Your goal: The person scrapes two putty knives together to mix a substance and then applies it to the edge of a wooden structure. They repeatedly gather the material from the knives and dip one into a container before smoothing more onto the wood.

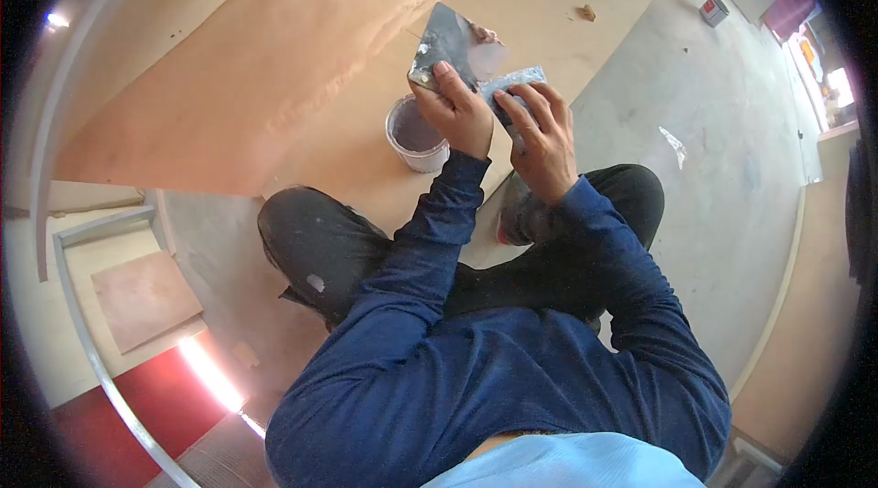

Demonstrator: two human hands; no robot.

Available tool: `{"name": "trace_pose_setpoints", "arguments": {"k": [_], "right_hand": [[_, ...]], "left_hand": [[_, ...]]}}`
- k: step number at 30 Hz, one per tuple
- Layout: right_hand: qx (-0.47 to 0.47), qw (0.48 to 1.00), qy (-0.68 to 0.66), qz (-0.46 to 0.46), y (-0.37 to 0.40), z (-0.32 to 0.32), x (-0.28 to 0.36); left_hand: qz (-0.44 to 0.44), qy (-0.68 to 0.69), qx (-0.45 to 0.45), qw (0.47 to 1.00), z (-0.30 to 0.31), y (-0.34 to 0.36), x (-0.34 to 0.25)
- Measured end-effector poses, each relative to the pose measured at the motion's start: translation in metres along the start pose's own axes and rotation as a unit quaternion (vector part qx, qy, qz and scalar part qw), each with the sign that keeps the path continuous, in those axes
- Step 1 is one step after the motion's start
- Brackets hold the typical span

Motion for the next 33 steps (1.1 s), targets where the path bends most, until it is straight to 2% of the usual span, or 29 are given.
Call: {"name": "trace_pose_setpoints", "arguments": {"k": [4, 7, 11, 19, 28, 33], "right_hand": [[0.028, 0.999, 0.021, -0.008, -0.003, -0.003, 0.005], [0.02, 0.998, 0.052, -0.011, 0.005, -0.011, 0.012], [0.03, 0.998, 0.044, -0.018, 0.004, -0.011, 0.007], [0.04, 0.997, 0.065, -0.03, 0.005, -0.018, 0.008], [0.061, 0.996, 0.055, -0.042, 0.006, -0.026, -0.002], [0.058, 0.996, 0.057, -0.045, 0.005, -0.031, 0.001]], "left_hand": [[-0.036, -0.089, 0.017, 0.995, 0.003, -0.006, -0.001], [-0.054, -0.059, 0.06, 0.995, 0.011, -0.005, -0.005], [-0.071, -0.07, 0.05, 0.994, 0.005, -0.002, 0.001], [-0.134, -0.109, 0.088, 0.981, 0.004, -0.01, 0.003], [-0.099, -0.13, 0.083, 0.983, 0.001, -0.013, 0.018], [-0.112, -0.148, 0.09, 0.978, 0.002, -0.014, 0.02]]}}
Point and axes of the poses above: each hand's wrist, its own y-axis away from the middle knuckle, its own z-axis out of the back of the hand, x = y × z, the point moved 2 cm from there along -y, towards the middle knuckle, and after that the axes turned 5 degrees about y, right-handed, at the moved point
